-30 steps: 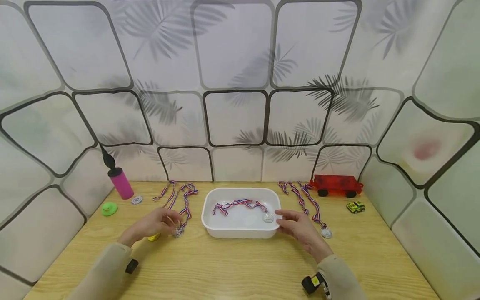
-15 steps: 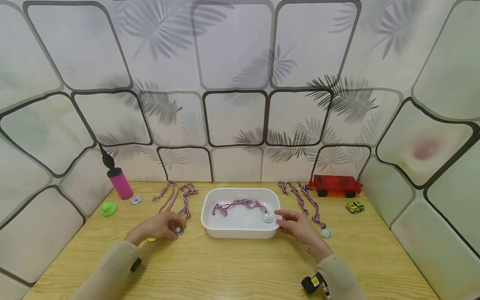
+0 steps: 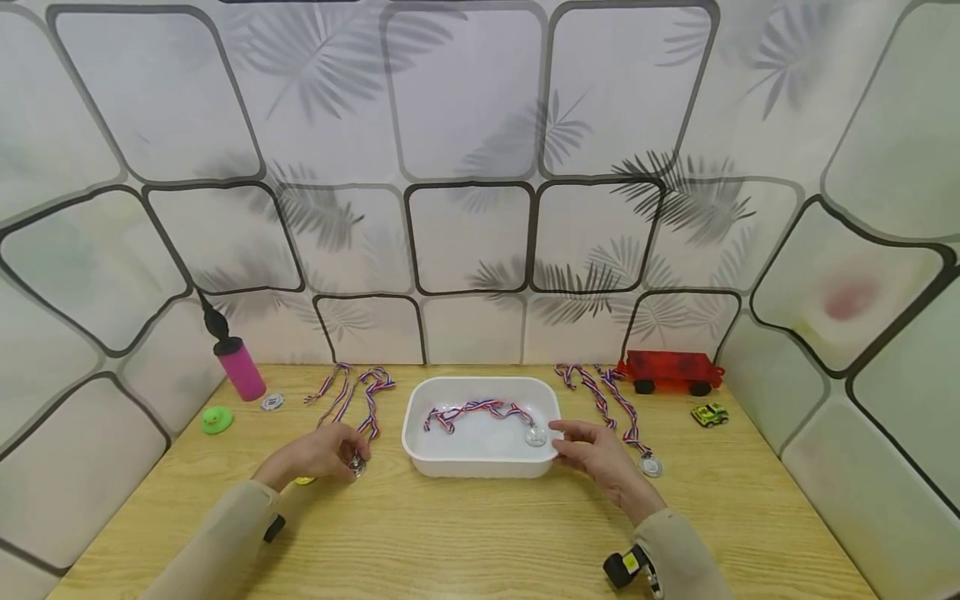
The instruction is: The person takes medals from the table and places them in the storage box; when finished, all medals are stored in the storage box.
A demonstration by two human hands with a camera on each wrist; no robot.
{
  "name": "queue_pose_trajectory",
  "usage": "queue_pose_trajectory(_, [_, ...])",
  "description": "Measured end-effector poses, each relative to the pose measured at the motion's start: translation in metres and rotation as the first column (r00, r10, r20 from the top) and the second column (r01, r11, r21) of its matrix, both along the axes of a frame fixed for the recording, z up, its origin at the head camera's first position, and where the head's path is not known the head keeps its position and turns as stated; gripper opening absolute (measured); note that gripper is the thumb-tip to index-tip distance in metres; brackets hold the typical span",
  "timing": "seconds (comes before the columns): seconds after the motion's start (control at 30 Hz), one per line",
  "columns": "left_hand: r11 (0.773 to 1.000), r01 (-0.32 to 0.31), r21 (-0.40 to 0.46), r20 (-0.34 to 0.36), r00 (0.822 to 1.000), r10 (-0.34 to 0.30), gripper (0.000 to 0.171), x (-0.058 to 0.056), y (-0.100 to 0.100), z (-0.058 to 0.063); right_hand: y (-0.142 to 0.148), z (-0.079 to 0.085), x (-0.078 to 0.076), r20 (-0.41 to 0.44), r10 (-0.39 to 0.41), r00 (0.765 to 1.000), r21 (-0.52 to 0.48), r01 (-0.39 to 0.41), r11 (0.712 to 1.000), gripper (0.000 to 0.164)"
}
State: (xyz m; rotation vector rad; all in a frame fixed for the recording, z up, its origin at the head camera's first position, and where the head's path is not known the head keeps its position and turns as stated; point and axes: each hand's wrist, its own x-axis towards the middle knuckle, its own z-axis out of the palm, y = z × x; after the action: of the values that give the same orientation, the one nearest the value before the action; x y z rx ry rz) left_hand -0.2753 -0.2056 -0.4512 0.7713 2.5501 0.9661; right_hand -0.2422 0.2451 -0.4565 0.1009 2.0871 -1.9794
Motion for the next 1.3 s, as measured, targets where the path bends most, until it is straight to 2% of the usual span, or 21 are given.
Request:
queue_pose_trajectory(0.33, [1.000, -0.021, 0.009, -0.046, 0.999, 0.021, 0.027, -0.001, -0.002, -0.003, 0.000, 0.001, -0.001, 0.008, 0.008, 1.000, 0.004, -0.008, 1.000, 0.049])
queue_pose_trajectory(0.63, [0.995, -0.093, 0.030, -0.023, 0.995, 0.094, 0.025, -0.004, -0.004, 0.002, 0.000, 0.001, 0.000, 0.006, 0.017, 1.000, 0.014, -0.017, 1.000, 0.049])
queue_pose_trajectory(0.87, [0.993, -0.046, 0.113, -0.072, 0.996, 0.054, 0.014, -0.008, -0.005, 0.012, 0.002, -0.001, -0.002, -0.003, 0.028, 1.000, 0.016, -0.028, 0.999, 0.049])
queue_pose_trajectory(0.97, [0.984, -0.065, 0.164, -0.103, 0.991, 0.082, 0.009, -0.010, -0.003, 0.019, 0.003, -0.001, -0.002, -0.005, 0.029, 1.000, 0.015, -0.029, 0.999, 0.049])
queue_pose_trajectory(1.1, [0.964, -0.138, 0.229, -0.145, 0.974, 0.174, 0.006, -0.015, -0.001, 0.024, 0.003, 0.001, -0.001, -0.006, 0.042, 0.999, 0.010, -0.042, 0.999, 0.049])
queue_pose_trajectory(1.2, [0.938, -0.197, 0.285, -0.099, 0.967, 0.233, 0.014, -0.017, 0.000, 0.028, 0.002, 0.002, 0.000, -0.006, 0.046, 0.999, 0.009, -0.046, 0.999, 0.049])
queue_pose_trajectory(1.3, [0.913, -0.217, 0.346, -0.026, 0.970, 0.241, 0.023, -0.019, 0.002, 0.032, 0.001, 0.004, 0.001, -0.006, 0.043, 0.999, 0.006, -0.043, 0.999, 0.048])
